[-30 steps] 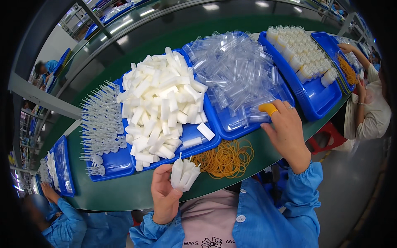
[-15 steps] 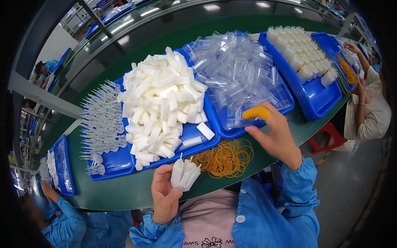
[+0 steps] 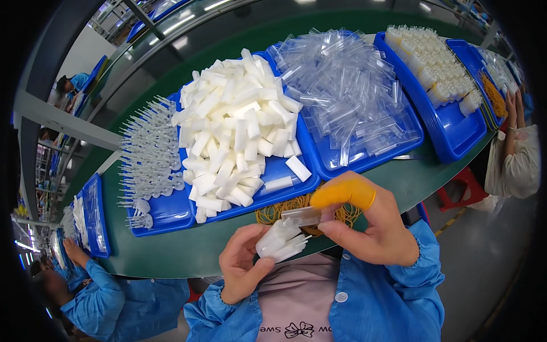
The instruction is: The person assembles small white plastic components by inserting clear plastic tubes into white cylindrical bases. They then secure the assembled units with yellow rubber bands and place them into a blue tray. The process is repeated continuously throughout the clip.
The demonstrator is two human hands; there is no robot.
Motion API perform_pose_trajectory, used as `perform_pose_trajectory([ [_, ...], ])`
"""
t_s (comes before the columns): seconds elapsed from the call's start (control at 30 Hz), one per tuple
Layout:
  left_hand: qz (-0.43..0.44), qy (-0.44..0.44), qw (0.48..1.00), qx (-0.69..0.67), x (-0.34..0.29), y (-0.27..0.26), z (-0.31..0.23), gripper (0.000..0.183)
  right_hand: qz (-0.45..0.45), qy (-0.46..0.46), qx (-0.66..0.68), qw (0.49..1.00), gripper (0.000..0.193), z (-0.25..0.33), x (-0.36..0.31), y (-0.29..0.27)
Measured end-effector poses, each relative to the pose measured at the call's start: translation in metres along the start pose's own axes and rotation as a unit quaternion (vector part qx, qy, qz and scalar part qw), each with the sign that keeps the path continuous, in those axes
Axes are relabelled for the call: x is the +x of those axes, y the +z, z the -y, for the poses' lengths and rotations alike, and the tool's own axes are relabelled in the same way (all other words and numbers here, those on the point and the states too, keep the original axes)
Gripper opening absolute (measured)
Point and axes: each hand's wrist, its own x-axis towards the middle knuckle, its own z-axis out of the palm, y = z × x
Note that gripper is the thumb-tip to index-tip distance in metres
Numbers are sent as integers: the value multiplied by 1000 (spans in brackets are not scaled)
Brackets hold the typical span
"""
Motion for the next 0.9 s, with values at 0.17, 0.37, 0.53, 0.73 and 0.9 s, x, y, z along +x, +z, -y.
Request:
perform_pose_trajectory([
  [0.17, 12, 21, 999, 27, 1, 0, -4, 46, 27, -87, -59, 994, 26, 8, 3, -6],
  [0.37, 16, 12, 1000, -9, 0, 0, -5, 46, 39, -43, -48, 997, 20, 20, -3, -12],
  [0.53, 52, -20, 997, -44, 4, 0, -9, 45, 69, -90, -23, 993, 21, 14, 1, -3],
  [0.73, 36, -23, 999, -1, 2, 3, -13, 41, 74, -90, -38, 992, 28, 17, 3, -3],
  [0.9, 17, 37, 990, 133, 1, 2, -13, 39, 61, -34, -18, 997, 32, 12, 1, -2],
])
